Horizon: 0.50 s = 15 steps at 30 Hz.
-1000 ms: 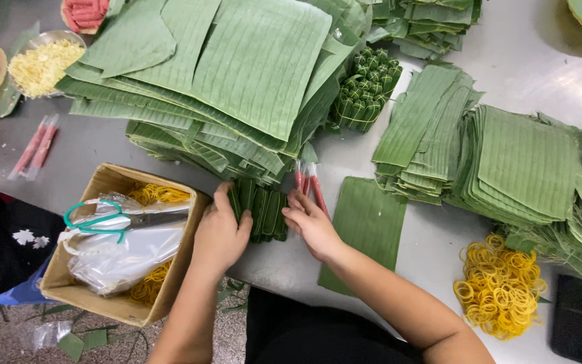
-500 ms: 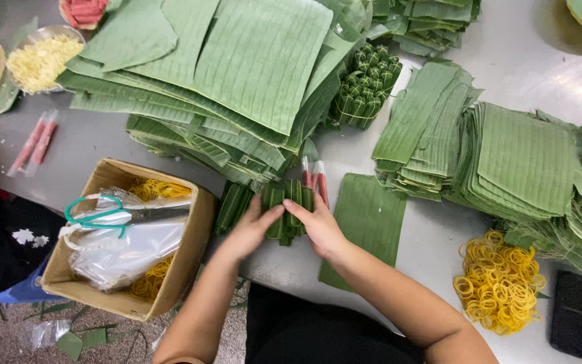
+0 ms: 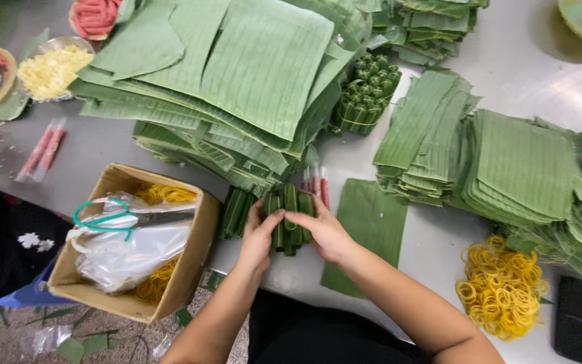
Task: The person folds banana leaves around small food items and secures them into bundles.
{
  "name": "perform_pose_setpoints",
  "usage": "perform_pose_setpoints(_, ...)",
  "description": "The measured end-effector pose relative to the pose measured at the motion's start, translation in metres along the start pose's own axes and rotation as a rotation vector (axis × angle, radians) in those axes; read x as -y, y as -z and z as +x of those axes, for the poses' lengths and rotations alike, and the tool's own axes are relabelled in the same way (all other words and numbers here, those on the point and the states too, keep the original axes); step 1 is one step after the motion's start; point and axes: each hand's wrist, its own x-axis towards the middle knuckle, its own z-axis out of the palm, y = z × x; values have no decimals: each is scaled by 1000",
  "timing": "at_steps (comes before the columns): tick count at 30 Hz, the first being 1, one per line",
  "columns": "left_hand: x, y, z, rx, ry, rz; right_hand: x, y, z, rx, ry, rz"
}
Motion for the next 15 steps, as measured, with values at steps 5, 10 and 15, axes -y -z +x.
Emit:
perform_pose_setpoints(5, 26, 13, -20, 6, -58, 47, 6, -4, -11, 91, -127, -80)
perform_pose_setpoints(10, 16, 8, -29, -17, 17, -53, 7, -3, -31, 130, -99, -71)
perform_pose_setpoints(15, -11, -8, -40, -103, 61, -322, 25, -8, -53, 242, 57, -212)
